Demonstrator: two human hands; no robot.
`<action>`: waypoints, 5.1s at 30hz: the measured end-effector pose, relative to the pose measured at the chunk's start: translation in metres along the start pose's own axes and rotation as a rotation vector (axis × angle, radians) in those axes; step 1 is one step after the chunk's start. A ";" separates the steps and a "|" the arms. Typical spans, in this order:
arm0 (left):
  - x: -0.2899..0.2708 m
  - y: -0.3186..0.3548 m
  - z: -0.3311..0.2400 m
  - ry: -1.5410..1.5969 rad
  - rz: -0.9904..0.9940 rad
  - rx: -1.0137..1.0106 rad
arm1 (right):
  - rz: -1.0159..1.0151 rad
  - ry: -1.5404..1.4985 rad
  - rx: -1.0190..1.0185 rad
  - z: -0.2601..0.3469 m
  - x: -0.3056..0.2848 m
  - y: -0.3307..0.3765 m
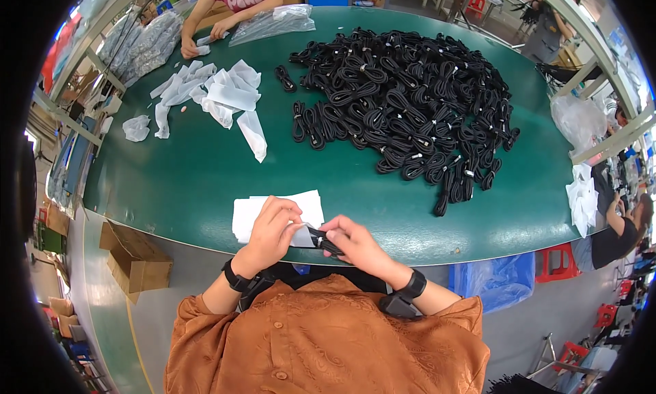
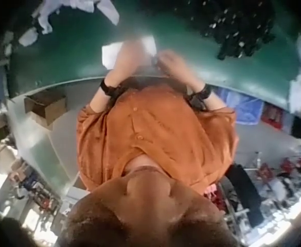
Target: Manually wrapping small black electronic components into individual white protective paper sleeves at a workbench.
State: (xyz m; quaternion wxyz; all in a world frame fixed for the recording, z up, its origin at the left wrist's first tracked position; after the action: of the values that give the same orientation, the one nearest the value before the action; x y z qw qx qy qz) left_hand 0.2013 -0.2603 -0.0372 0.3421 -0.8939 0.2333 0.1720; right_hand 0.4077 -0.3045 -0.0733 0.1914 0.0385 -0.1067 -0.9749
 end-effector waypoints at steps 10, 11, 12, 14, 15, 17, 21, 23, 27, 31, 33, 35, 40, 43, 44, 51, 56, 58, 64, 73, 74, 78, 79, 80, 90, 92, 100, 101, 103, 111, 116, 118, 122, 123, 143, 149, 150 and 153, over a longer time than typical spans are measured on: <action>-0.026 -0.026 -0.015 0.362 -0.064 -0.290 | -0.315 0.862 -0.895 0.060 -0.006 -0.006; -0.027 -0.029 -0.015 0.361 -0.065 -0.287 | -0.371 0.756 -0.866 0.068 -0.003 -0.006; -0.028 -0.031 -0.014 0.493 -0.116 -0.290 | -0.424 0.650 -0.834 0.075 -0.001 -0.005; -0.031 -0.036 -0.012 0.759 -0.219 -0.296 | -0.475 0.546 -0.801 0.079 -0.004 -0.007; -0.036 -0.041 -0.011 0.759 -0.217 -0.293 | -0.493 0.619 -0.794 0.079 -0.010 -0.010; -0.059 -0.048 -0.003 0.939 -0.346 -0.491 | -0.524 0.765 -0.774 0.077 -0.024 -0.016; -0.109 -0.065 0.047 1.118 -0.567 -0.413 | -0.630 1.070 -0.472 0.060 -0.058 -0.030; -0.123 -0.066 0.069 1.110 -0.659 -0.363 | -0.823 1.364 -0.242 0.041 -0.082 -0.038; -0.137 -0.067 0.097 0.728 -0.409 -0.470 | -0.953 1.537 -0.299 0.017 -0.109 -0.049; -0.163 -0.072 0.113 0.480 -0.850 -0.294 | -0.911 1.551 -0.340 0.020 -0.120 -0.050; -0.141 -0.066 0.096 0.221 -0.674 -0.284 | -0.881 1.536 -0.310 0.018 -0.121 -0.048; -0.110 -0.053 0.073 0.098 -0.375 -0.302 | -0.822 1.499 -0.273 0.014 -0.118 -0.047; -0.015 0.004 0.046 0.025 0.051 -0.195 | -0.740 1.266 -0.415 0.017 -0.078 -0.040; 0.001 0.013 0.049 -0.075 0.098 -0.130 | -0.438 0.730 -0.152 0.010 -0.060 -0.037; 0.003 0.015 0.050 -0.088 0.090 -0.162 | -0.440 0.730 -0.151 0.010 -0.055 -0.032; 0.008 0.024 0.047 0.052 -0.075 -0.340 | -0.359 0.671 -0.334 0.010 -0.041 -0.003; 0.013 0.010 0.025 -0.153 -0.086 -0.194 | -0.369 0.705 -0.318 0.003 -0.046 0.007; 0.016 0.007 0.019 -0.262 -0.063 -0.099 | -0.380 0.665 -0.257 -0.002 -0.047 0.009; 0.023 0.017 0.023 -0.046 -0.079 -0.371 | -0.374 0.691 -0.275 0.001 -0.049 0.021; 0.033 0.016 0.018 0.172 -0.214 -0.451 | -0.172 0.455 -0.065 -0.005 -0.064 0.018; 0.033 0.014 0.018 0.171 -0.211 -0.450 | -0.133 0.372 0.022 -0.007 -0.065 0.016; 0.032 0.005 0.007 0.084 -0.086 -0.122 | 0.017 0.009 0.273 -0.009 -0.068 0.008; 0.032 0.002 0.003 0.053 -0.046 -0.082 | 0.074 -0.130 0.354 -0.010 -0.067 0.008; 0.032 -0.001 -0.001 0.020 -0.009 -0.043 | 0.074 -0.130 0.353 -0.009 -0.065 0.008; 0.017 -0.030 -0.013 0.021 -0.049 -0.094 | -0.326 0.912 -0.754 0.042 -0.035 0.008; 0.009 -0.035 -0.014 0.075 -0.107 -0.121 | -0.328 0.920 -0.771 0.049 -0.030 0.001; -0.108 -0.059 0.052 0.758 -0.455 -0.438 | -0.761 1.301 -0.364 0.049 -0.078 -0.010; -0.118 -0.064 0.058 0.751 -0.467 -0.427 | -0.758 1.301 -0.367 0.040 -0.087 -0.008; -0.130 -0.074 0.077 0.624 -0.580 -0.383 | -0.756 1.482 0.037 0.020 -0.100 -0.003; -0.043 -0.039 0.045 0.050 -0.072 -0.355 | -0.756 1.363 -0.164 -0.003 -0.101 0.010; 0.017 -0.007 0.030 -0.091 0.032 -0.208 | -0.579 0.690 -0.032 -0.018 -0.083 0.006; 0.022 0.001 0.032 -0.149 0.010 -0.162 | -0.461 0.599 -0.101 0.001 -0.062 0.005; 0.023 0.012 0.031 -0.063 -0.044 -0.282 | -0.386 0.701 -0.334 0.008 -0.039 0.006; 0.022 0.015 0.030 -0.011 -0.069 -0.336 | -0.376 0.774 -0.433 0.010 -0.035 0.008; -0.010 -0.008 -0.018 -0.021 -0.035 -0.014 | -0.295 0.785 -0.462 0.035 -0.004 -0.010; -0.033 -0.007 -0.052 0.262 -0.101 -0.284 | -0.299 0.804 -0.851 0.090 0.027 0.018; -0.037 -0.008 -0.053 0.254 -0.111 -0.277 | -0.335 0.737 -0.839 0.096 0.029 0.019; -0.048 -0.014 -0.047 0.638 -0.190 -0.376 | -0.378 0.685 -0.840 0.112 0.029 0.020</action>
State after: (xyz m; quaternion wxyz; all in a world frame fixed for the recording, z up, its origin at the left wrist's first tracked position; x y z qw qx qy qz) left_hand 0.1758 -0.2691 0.0267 0.0968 -0.9672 0.2087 -0.1078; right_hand 0.3750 -0.3122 0.0388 0.0362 0.2913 0.3665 -0.8829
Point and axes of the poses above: each hand's wrist, its own y-axis away from the middle knuckle, its own x-axis out of the palm, z = x × y, the point moved 2 cm from there along -y, towards the middle knuckle, and after that the axes turned 15 degrees about y, right-handed, at the moved point
